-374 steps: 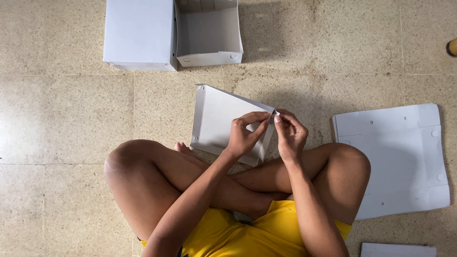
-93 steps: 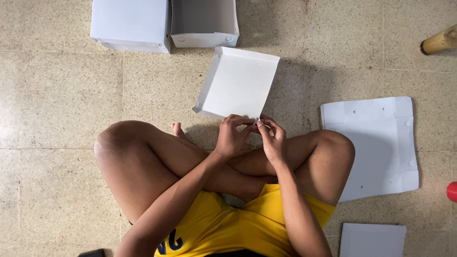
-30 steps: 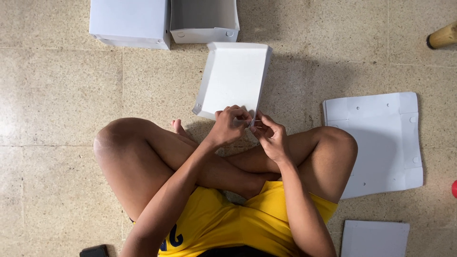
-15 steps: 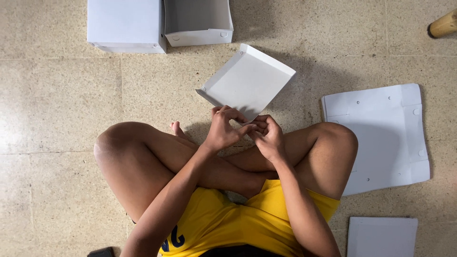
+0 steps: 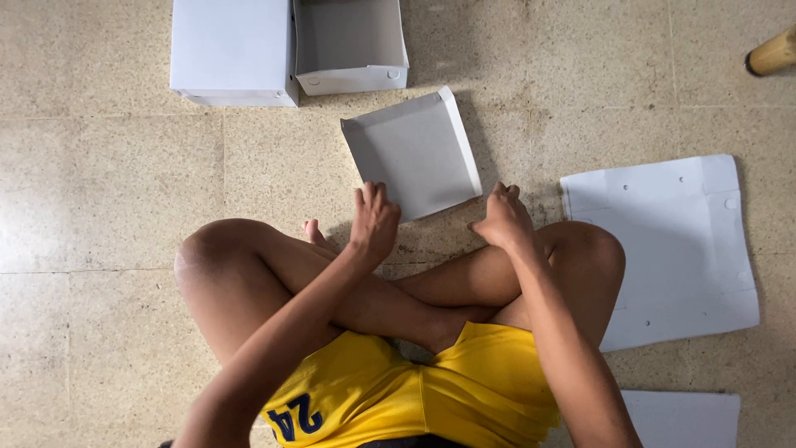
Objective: Folding and assembling white cardboard boxes from flat sheets while sitting on the floor.
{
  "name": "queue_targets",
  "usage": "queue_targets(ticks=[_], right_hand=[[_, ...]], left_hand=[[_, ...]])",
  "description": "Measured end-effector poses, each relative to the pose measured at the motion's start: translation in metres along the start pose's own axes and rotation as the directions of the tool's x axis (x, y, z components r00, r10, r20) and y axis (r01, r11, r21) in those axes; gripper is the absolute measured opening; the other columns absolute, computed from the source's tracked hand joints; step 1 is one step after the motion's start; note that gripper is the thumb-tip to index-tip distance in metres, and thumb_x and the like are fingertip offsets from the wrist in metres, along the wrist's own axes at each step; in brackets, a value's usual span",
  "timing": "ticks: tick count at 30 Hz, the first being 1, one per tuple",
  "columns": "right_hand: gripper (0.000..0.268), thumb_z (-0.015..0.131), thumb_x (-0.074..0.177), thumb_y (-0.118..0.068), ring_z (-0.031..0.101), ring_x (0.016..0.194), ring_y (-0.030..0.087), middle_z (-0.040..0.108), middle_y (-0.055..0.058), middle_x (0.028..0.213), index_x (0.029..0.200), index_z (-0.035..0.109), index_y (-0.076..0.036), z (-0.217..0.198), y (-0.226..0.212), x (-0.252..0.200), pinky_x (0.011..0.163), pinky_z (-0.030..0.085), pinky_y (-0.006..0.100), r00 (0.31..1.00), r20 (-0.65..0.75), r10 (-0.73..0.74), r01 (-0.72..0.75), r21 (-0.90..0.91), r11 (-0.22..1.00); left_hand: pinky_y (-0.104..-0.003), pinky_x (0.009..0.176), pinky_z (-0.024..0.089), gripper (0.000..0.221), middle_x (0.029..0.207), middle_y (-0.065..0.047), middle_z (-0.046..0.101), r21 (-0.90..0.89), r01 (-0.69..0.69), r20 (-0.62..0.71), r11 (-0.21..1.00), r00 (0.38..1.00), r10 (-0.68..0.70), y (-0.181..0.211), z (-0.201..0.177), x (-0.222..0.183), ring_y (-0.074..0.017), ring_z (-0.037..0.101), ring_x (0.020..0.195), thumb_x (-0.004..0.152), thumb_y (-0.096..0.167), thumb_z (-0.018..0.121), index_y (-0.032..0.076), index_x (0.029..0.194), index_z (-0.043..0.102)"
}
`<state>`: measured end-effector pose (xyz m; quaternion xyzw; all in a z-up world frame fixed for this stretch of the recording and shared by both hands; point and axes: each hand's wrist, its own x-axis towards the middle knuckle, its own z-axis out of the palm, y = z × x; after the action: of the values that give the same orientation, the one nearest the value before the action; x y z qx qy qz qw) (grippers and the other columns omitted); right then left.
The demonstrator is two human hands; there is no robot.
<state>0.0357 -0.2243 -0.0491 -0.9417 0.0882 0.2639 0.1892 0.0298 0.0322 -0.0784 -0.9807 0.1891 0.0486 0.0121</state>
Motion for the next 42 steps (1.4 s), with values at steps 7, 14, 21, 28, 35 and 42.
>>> queue_targets(ticks=[7, 14, 21, 28, 35, 42], right_hand=[[0.08, 0.077, 0.082, -0.015, 0.06, 0.115, 0.051, 0.045, 0.032, 0.129, 0.145, 0.038, 0.016, 0.002, -0.022, 0.011, 0.09, 0.058, 0.059, 0.985, -0.041, -0.169, 0.174, 0.209, 0.962], [0.065, 0.081, 0.082, -0.01, 0.068, 0.1, 0.045, 0.065, 0.031, 0.104, 0.138, 0.054, 0.01, -0.003, -0.014, 0.009, 0.082, 0.059, 0.049, 0.966, -0.221, -0.134, 0.205, 0.337, 0.919], [0.051, 0.085, 0.078, -0.02, 0.07, 0.093, 0.041, 0.07, 0.022, 0.092, 0.126, 0.07, -0.009, 0.008, -0.01, 0.019, 0.078, 0.058, 0.049, 0.956, -0.237, -0.172, 0.224, 0.212, 0.951], [0.042, 0.082, 0.083, -0.019, 0.07, 0.089, 0.04, 0.069, 0.021, 0.095, 0.123, 0.072, -0.011, 0.014, -0.005, 0.028, 0.077, 0.059, 0.046, 0.949, -0.236, -0.207, 0.246, 0.15, 0.958], [0.047, 0.085, 0.077, -0.013, 0.07, 0.092, 0.041, 0.069, 0.028, 0.098, 0.122, 0.072, -0.008, 0.009, -0.007, 0.018, 0.074, 0.058, 0.041, 0.928, -0.353, -0.115, 0.266, 0.414, 0.87], [0.045, 0.083, 0.081, -0.013, 0.067, 0.104, 0.045, 0.068, 0.028, 0.113, 0.122, 0.07, 0.0, 0.008, -0.005, 0.014, 0.085, 0.06, 0.041, 0.909, -0.358, -0.215, 0.327, 0.29, 0.9]], left_hand=[[-0.044, 0.076, 0.056, 0.016, 0.1, -0.018, 0.049, -0.452, 0.39, 0.222, 0.802, 0.92, -0.322, -0.029, 0.027, 0.017, -0.0358, 0.061, 0.092, 0.077, 0.008, 0.084, -0.003, 0.082, 0.073], [-0.06, 0.075, 0.06, 0.052, 0.104, -0.027, 0.044, -0.786, 0.378, 0.133, 0.489, 0.876, -0.464, -0.019, -0.016, 0.014, -0.0626, 0.062, 0.095, 0.07, -0.017, 0.079, -0.016, 0.107, 0.043], [-0.056, 0.074, 0.057, 0.043, 0.086, -0.022, 0.072, -0.728, 0.524, 0.276, 0.442, 0.814, -0.511, -0.034, 0.021, 0.02, -0.0451, 0.073, 0.087, 0.068, 0.003, 0.089, -0.005, 0.105, 0.069], [-0.056, 0.074, 0.059, 0.025, 0.089, -0.022, 0.071, -0.721, 0.464, 0.226, 0.515, 0.86, -0.458, -0.033, 0.049, 0.032, -0.0485, 0.072, 0.087, 0.07, 0.0, 0.085, -0.001, 0.093, 0.076], [-0.047, 0.072, 0.061, 0.043, 0.086, -0.023, 0.071, -0.86, 0.352, 0.153, 0.37, 0.869, -0.471, -0.029, 0.025, 0.017, -0.0417, 0.073, 0.086, 0.066, -0.005, 0.085, -0.002, 0.108, 0.075], [-0.053, 0.072, 0.059, 0.029, 0.081, -0.017, 0.073, -0.752, 0.504, 0.259, 0.425, 0.818, -0.513, -0.035, 0.024, 0.02, -0.0402, 0.074, 0.082, 0.071, 0.007, 0.086, 0.003, 0.098, 0.077]])
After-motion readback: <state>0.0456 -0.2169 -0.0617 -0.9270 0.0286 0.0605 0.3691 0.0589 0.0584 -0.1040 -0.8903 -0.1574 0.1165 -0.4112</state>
